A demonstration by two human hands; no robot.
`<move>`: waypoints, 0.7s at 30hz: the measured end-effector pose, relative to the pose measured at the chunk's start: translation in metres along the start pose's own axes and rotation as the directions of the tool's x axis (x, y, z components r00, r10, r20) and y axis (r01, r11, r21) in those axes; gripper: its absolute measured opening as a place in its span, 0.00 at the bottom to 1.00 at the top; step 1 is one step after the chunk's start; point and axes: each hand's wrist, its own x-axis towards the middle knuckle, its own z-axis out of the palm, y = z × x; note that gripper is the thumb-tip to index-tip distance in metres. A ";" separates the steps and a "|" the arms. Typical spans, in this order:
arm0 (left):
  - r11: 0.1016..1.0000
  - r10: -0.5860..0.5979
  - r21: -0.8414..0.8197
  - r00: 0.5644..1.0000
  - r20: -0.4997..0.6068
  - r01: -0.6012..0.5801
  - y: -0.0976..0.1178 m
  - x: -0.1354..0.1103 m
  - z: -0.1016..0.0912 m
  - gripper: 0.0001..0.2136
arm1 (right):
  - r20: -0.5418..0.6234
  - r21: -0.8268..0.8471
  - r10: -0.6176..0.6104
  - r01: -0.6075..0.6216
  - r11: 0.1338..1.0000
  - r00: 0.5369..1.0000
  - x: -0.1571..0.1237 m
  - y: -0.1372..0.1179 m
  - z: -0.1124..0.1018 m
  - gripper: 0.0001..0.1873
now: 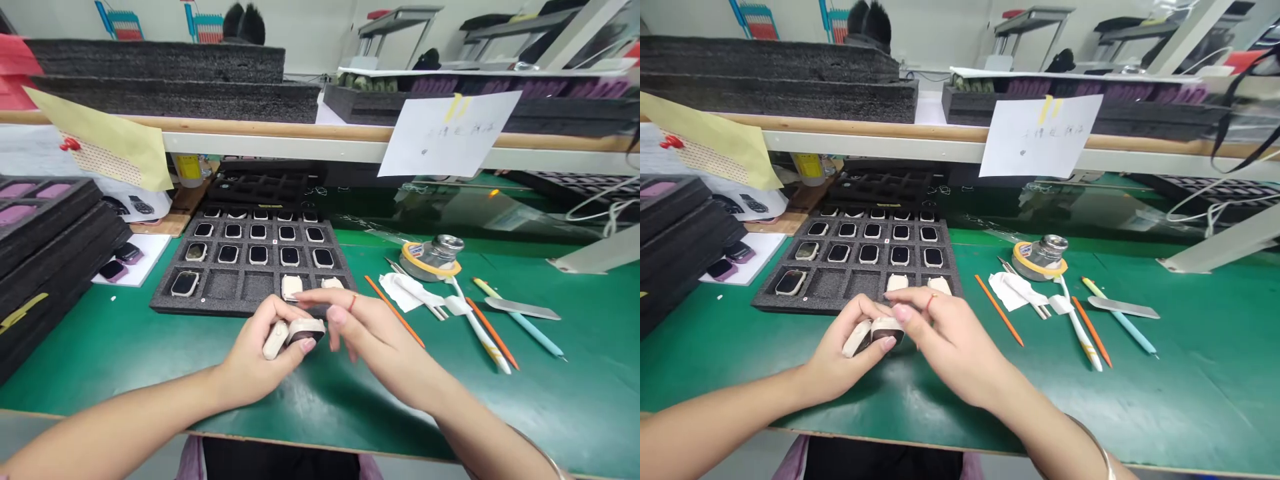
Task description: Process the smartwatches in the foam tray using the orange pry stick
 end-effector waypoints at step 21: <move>0.995 -0.099 -0.044 0.955 -0.281 0.090 0.003 0.000 -0.004 0.14 | -0.614 -0.282 -0.046 -0.165 0.945 0.788 0.003 0.046 -0.096 0.18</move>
